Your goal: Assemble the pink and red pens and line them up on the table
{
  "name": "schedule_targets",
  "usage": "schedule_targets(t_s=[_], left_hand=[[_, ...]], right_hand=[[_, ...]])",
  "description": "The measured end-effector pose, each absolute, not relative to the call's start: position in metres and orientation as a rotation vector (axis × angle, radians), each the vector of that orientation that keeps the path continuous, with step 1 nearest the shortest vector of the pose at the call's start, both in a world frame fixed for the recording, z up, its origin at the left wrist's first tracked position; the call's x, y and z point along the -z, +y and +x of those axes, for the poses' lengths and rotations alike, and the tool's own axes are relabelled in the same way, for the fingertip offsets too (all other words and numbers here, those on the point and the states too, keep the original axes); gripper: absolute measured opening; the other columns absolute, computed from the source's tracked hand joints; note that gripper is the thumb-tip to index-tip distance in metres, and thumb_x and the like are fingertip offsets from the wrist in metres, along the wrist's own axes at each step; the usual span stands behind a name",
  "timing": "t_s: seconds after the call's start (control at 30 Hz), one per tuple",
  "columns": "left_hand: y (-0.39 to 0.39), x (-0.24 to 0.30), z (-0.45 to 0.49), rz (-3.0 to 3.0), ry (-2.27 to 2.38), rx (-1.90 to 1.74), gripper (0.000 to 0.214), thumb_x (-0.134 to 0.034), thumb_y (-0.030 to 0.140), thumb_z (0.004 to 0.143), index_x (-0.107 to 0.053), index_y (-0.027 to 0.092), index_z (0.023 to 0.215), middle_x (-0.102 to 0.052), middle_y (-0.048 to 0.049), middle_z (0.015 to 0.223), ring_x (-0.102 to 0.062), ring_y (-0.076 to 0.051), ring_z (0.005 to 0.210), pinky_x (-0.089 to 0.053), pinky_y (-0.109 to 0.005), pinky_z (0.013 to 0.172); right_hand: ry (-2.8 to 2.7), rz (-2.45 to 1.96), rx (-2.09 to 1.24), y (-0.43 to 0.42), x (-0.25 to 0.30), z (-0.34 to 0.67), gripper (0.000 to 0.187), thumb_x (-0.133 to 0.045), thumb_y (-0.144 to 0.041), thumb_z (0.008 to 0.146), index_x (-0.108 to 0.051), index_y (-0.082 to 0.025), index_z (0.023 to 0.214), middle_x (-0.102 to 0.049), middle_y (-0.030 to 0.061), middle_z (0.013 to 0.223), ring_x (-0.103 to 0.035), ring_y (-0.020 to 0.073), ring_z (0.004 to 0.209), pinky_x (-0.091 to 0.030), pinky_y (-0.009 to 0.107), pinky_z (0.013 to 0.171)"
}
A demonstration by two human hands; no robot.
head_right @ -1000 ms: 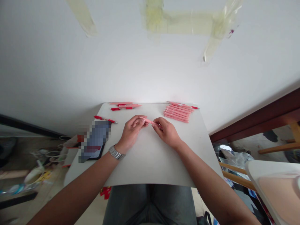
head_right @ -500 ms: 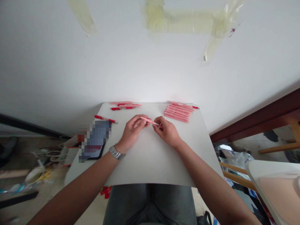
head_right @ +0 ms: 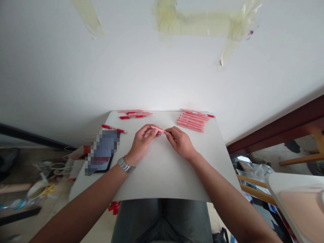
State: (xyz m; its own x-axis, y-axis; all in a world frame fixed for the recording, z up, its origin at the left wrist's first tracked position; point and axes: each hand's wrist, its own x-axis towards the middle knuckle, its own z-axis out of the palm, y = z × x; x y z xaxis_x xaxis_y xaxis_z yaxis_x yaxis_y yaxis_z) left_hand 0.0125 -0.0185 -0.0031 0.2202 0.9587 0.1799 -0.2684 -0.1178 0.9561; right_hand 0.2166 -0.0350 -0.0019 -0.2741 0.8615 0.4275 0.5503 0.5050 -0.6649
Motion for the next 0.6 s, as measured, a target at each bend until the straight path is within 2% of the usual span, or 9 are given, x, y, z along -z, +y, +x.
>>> schedule_targets(t_s=[0.23,0.47,0.6], left_hand=[[-0.0187,0.0026,0.0138,1.206,0.780,-1.254,0.028,-0.078,0.042,0.092,-0.069,0.018,0.104,-0.073,-0.0073,0.110,-0.073,-0.020,0.104,-0.062,-0.036,0.096],[-0.0186,0.0030,0.0139,1.210,0.775,-1.253,0.027,-0.078,0.041,0.092,-0.070,0.018,0.104,-0.073,-0.0072,0.109,-0.073,-0.019,0.103,-0.062,-0.036,0.096],[-0.0187,0.0020,0.0129,1.227,0.778,-1.238,0.028,-0.077,0.042,0.093,-0.070,0.018,0.106,-0.075,-0.0084,0.107,-0.074,-0.020,0.102,-0.061,-0.037,0.097]], right_hand=[[-1.919,-1.172,-0.519,-0.0356,0.0060,0.2162,0.009,-0.061,-0.031,0.101,-0.061,-0.024,0.107,-0.071,0.0038,0.096,-0.065,0.0163,0.077,-0.051,0.028,0.070],[-1.885,-1.220,-0.536,-0.0359,0.0067,0.2148,0.013,-0.064,-0.032,0.098,-0.060,-0.025,0.107,-0.073,0.0024,0.095,-0.064,0.0152,0.070,-0.050,0.028,0.065],[-1.903,-1.214,-0.535,-0.0375,0.0028,0.2151,0.022,-0.059,-0.038,0.104,-0.064,-0.023,0.119,-0.073,0.0048,0.095,-0.067,0.0175,0.076,-0.050,0.029,0.069]])
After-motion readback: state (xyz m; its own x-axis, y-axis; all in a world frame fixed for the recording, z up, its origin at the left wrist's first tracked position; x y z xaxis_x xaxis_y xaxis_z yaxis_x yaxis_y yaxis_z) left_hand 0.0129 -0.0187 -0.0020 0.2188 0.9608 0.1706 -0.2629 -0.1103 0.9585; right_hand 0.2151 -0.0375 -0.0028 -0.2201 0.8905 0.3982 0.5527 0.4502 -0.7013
